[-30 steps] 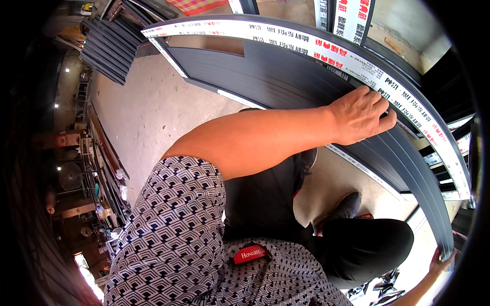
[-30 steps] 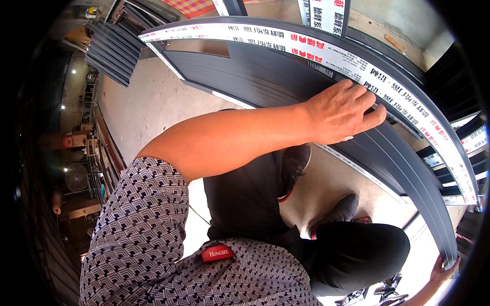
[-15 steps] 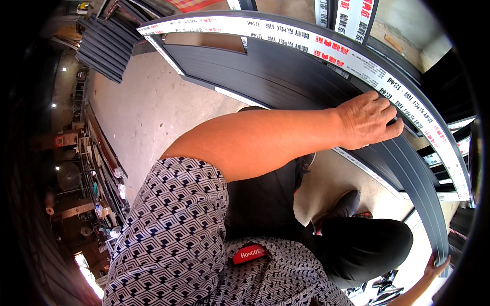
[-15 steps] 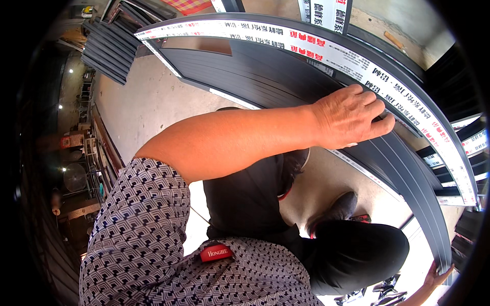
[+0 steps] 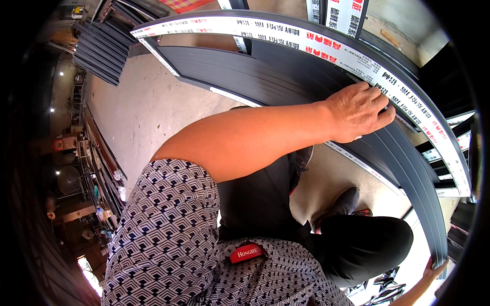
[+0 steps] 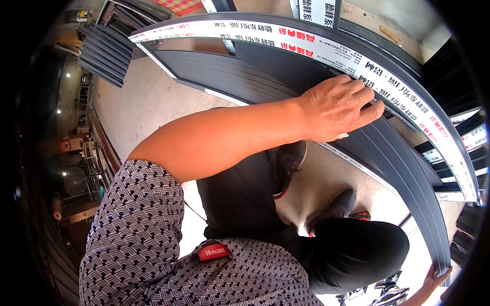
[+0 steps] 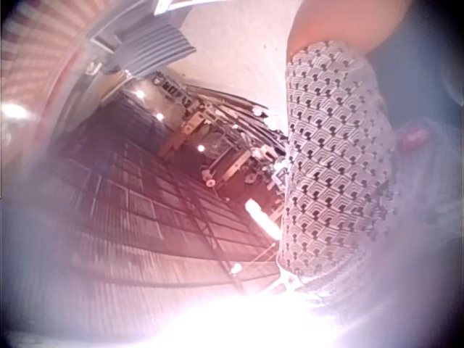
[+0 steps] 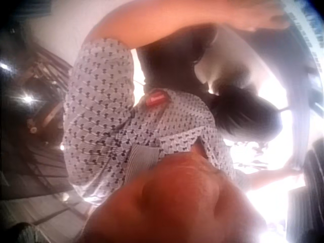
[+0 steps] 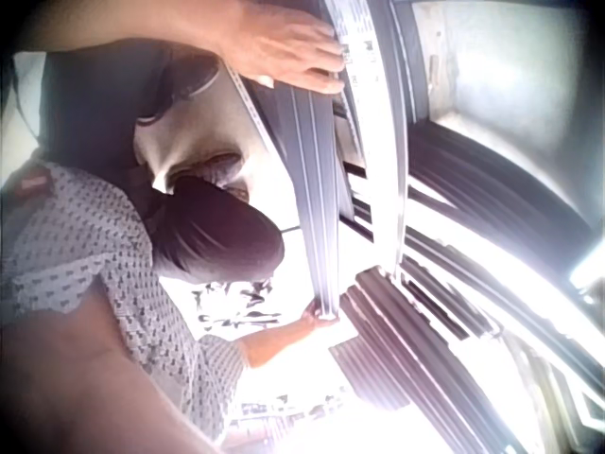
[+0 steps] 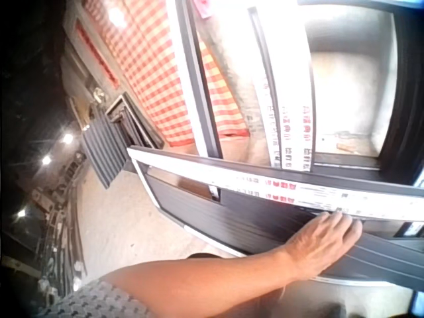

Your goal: The person assembles a window frame by inserting a dark gray profile into a larger frame structure. They use a cordless drill to secure the profile with screws at multiple points along the edge. The person adjusts the frame and profile to ensure proper alignment before fastening.

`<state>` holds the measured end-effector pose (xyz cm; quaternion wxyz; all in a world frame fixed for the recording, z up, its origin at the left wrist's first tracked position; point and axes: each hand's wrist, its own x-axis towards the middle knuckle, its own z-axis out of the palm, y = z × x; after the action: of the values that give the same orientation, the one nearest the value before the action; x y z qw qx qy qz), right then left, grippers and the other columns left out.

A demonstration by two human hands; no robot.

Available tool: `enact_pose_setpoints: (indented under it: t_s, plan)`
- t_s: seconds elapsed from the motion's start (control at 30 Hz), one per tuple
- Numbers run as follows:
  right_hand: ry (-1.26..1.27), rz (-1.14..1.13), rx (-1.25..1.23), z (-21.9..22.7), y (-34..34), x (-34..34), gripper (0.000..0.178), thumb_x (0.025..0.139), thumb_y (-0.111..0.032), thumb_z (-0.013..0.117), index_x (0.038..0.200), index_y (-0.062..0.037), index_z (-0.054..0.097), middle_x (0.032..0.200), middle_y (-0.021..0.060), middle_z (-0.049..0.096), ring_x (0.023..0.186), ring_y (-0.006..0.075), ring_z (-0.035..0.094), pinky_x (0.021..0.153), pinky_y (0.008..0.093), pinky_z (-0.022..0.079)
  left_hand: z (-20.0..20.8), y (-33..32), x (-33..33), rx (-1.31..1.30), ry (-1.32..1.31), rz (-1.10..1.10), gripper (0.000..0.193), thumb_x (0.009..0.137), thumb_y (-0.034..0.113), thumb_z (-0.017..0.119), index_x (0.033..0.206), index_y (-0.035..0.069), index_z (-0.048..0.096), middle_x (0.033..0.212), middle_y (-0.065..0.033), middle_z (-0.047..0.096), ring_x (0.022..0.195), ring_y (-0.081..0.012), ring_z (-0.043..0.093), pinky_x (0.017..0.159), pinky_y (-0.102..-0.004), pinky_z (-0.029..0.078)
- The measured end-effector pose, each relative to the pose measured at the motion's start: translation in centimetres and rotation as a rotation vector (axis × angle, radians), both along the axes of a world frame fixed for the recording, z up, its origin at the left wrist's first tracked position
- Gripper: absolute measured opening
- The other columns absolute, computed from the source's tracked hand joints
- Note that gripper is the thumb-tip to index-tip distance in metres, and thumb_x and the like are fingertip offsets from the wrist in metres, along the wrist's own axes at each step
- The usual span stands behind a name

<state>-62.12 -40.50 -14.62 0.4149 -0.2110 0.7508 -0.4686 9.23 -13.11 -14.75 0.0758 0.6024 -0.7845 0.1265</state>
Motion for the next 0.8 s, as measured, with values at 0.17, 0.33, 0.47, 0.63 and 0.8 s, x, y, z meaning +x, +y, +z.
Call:
enact_pose_setpoints:
  t_s: [0.17,0.33,0.47,0.63,0.8]
  plan:
    - [-0.013,-0.023,0.018,-1.2,-1.4,-0.6,0.051,0.095,-0.039,0.074,0.141,-0.022,0.061,0.14,0.0205,0.059,0.116,0.0421,0.066,0.092,0.0452,0.064,-0.4,-0.2,-0.2,-0.006,-0.025,0.019,0.069,0.079,0.028,0.082,0.136,0.002,0.054,0.108,-0.0105,0.06,0.102,-0.0252,0.06,0.091,-0.0365,0.049]
    - [0.015,-0.026,0.047,-2.4,-2.1,-2.4,0.055,0.093,-0.048,0.073,0.139,-0.0169,0.063,0.133,0.018,0.065,0.11,0.0378,0.07,0.088,0.0413,0.065,-0.3,0.1,0.0,-0.056,0.048,-0.029,0.072,0.077,0.031,0.084,0.136,0.002,0.055,0.111,-0.0111,0.06,0.104,-0.0265,0.061,0.098,-0.0386,0.05]
    - [0.027,0.0,0.092,-3.0,-0.7,-1.4,0.06,0.092,-0.053,0.072,0.138,-0.0149,0.064,0.129,0.0156,0.068,0.105,0.0348,0.072,0.087,0.0394,0.066,0.0,0.7,0.2,-0.072,0.188,-0.109,0.068,0.077,0.027,0.084,0.135,0.004,0.056,0.115,-0.0107,0.061,0.112,-0.028,0.061,0.105,-0.0413,0.049]
    - [-0.016,-0.032,0.071,-3.4,-0.2,-0.6,0.062,0.09,-0.054,0.075,0.135,-0.0136,0.065,0.128,0.0148,0.068,0.108,0.0333,0.07,0.086,0.0398,0.065,1.0,1.1,0.3,-0.19,0.297,-0.207,0.056,0.077,0.019,0.083,0.128,0.006,0.06,0.121,-0.0095,0.062,0.119,-0.0278,0.061,0.104,-0.0428,0.05]
    - [-0.064,-0.052,0.031,-3.3,-0.2,-3.3,0.063,0.088,-0.054,0.077,0.134,-0.0135,0.064,0.129,0.014,0.065,0.107,0.0334,0.068,0.087,0.0399,0.064,3.4,4.4,5.2,-0.004,0.557,0.052,0.017,0.088,0.013,0.072,0.104,0.007,0.071,0.103,-0.0058,0.069,0.097,-0.0256,0.069,0.087,-0.0396,0.057]
